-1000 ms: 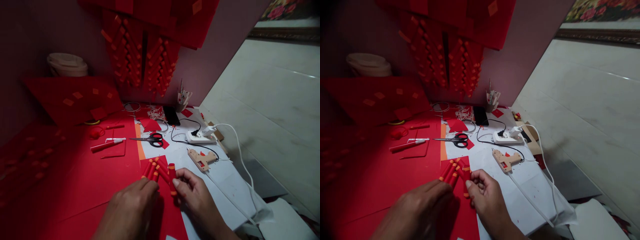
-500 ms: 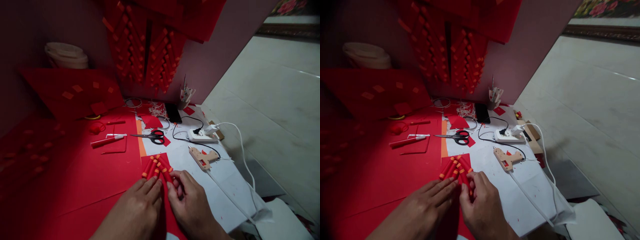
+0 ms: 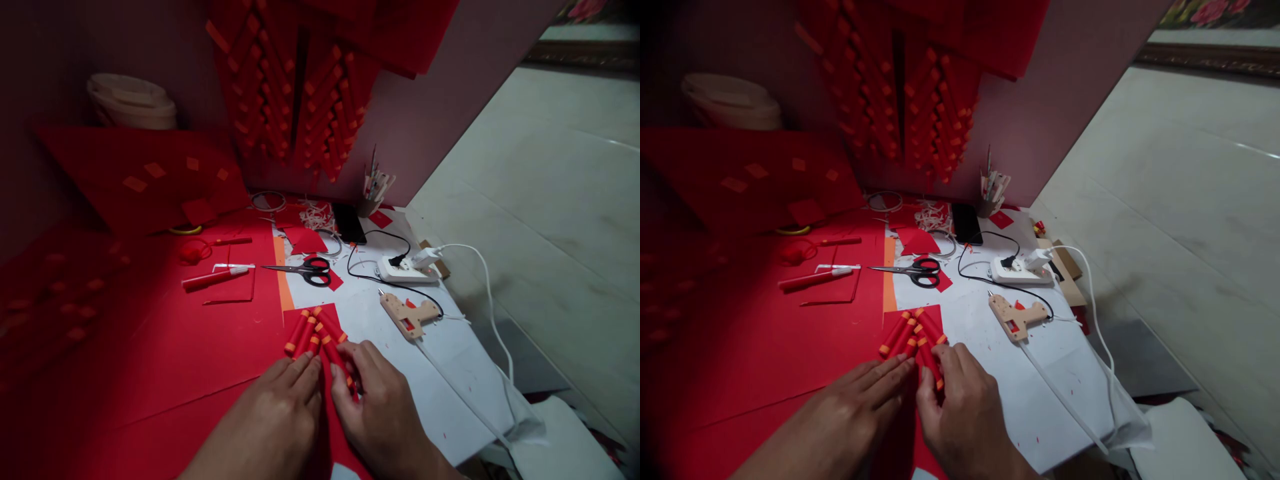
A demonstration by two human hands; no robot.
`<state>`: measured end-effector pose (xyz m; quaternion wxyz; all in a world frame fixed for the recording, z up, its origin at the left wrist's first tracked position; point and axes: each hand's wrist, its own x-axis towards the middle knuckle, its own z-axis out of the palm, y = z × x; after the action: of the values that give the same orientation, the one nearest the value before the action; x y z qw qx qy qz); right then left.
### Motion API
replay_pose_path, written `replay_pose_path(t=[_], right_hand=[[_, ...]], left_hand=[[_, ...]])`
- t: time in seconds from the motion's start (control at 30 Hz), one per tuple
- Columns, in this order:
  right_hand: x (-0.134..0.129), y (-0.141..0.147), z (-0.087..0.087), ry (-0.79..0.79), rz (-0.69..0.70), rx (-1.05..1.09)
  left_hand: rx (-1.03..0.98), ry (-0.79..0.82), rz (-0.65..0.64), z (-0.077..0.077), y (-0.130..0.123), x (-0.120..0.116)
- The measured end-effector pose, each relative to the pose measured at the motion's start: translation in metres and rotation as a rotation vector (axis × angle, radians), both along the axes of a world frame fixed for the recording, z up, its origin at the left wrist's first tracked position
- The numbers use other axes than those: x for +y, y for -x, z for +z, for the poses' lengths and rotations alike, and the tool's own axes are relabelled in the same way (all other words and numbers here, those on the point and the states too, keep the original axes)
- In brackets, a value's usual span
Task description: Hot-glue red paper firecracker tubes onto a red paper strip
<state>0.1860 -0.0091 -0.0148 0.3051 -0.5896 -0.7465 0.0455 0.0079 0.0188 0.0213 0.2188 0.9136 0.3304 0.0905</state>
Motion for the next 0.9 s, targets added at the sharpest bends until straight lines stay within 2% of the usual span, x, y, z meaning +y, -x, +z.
replay_pose_path(t=[0.17,0.3,0.4,0.57,0.77,0.9], right_hand=[[0.001,0.0,0.0,-0.007,0.006,-0.037],[0.001,0.001,-0.002,-0.054,0.021,-0.057],[0.0,0.001,-0.003,-0.058,0.02,-0.081],[-0.001,0.0,-0.004,-0.074,0.014,-0.114],[0.0,0.002,-0.002,-0.094,-0.008,-0.15],[-0.001,0.003,-0.001,-0.108,-0.017,-0.166]], left_hand=[[0.138,-0.197,-0.092,0.003,0.0,0.0],[0.072,-0.437,-0.008,-0.007,0.001,-0.004],[0.013,-0.529,0.049,-0.012,0.001,-0.007],[-0.003,-0.572,0.067,-0.014,0.001,-0.005],[0.017,-0.554,0.053,-0.025,0.002,-0.006],[0.013,-0.552,0.052,-0.027,0.003,-0.006]])
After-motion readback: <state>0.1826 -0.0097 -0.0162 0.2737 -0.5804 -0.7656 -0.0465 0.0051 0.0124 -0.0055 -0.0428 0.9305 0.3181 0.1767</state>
